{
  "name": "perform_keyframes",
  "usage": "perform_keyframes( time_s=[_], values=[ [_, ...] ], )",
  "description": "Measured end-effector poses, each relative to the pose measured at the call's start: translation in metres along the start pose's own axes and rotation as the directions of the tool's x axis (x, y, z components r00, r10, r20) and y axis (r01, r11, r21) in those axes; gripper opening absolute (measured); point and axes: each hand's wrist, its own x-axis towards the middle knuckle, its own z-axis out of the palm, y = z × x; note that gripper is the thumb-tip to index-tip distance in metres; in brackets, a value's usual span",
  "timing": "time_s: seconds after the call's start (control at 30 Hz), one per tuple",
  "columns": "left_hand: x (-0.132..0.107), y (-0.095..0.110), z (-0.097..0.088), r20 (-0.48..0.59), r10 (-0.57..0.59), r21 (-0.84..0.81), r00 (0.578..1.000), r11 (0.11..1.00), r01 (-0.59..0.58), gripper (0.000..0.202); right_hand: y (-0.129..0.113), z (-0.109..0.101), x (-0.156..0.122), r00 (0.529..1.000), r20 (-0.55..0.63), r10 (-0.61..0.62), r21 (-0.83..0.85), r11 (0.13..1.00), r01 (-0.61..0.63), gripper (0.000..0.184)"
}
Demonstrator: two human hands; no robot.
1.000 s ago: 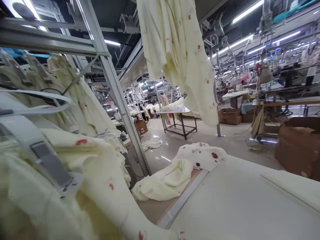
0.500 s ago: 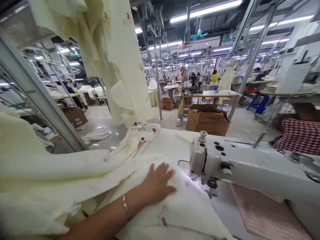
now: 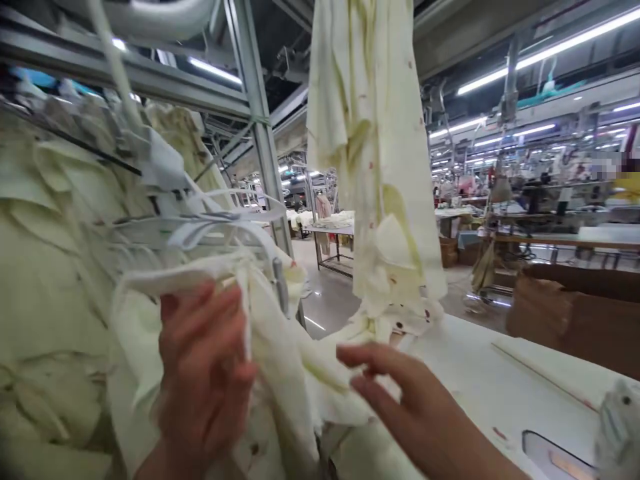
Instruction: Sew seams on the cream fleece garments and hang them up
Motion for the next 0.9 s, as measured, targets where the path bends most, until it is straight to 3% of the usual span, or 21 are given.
perform_keyframes(
  time_s=[0.07,0.13,0.3,0.37,0.5,0.6,0.77,0.9],
  values=[
    [0.012,-0.024,-0.009,-0.030,-0.100,0.056,0.995,0.993,0.102,0.032,-0.022,0.009,0.047,0.995,0.089,0.046,0.408,0.910,-0.078,0.042],
    [0.019,-0.041,-0.010,-0.012,-0.151,0.059,0.989,0.987,0.151,0.032,-0.036,0.022,0.077,0.975,0.212,0.070,0.649,0.735,-0.194,0.042],
    [0.025,-0.058,-0.008,-0.017,-0.203,-0.017,0.979,0.979,0.203,0.027,-0.044,0.056,0.102,0.917,0.400,0.001,0.766,0.549,-0.335,0.047],
    [0.026,-0.060,-0.006,-0.026,-0.227,-0.061,0.974,0.972,0.225,0.024,-0.048,0.063,0.109,0.919,0.395,0.001,0.805,0.482,-0.347,0.052],
    [0.026,-0.064,-0.005,0.026,-0.181,0.030,0.983,0.983,0.180,0.032,-0.062,0.065,0.123,0.992,0.125,0.025,0.871,0.475,-0.122,0.041],
    [0.026,-0.068,-0.006,0.127,-0.155,0.061,0.980,0.987,0.148,0.037,-0.070,0.059,0.130,0.995,-0.096,0.033,0.869,0.491,0.068,0.036],
    [0.035,-0.067,-0.003,0.109,-0.140,-0.057,0.984,0.988,0.146,0.027,-0.080,0.026,0.137,0.910,-0.415,0.017,0.757,0.561,0.335,0.030],
    [0.041,-0.066,0.005,0.091,-0.143,-0.103,0.985,0.983,0.153,0.024,-0.087,-0.024,0.143,0.777,-0.626,-0.059,0.526,0.704,0.477,0.021]
  ],
)
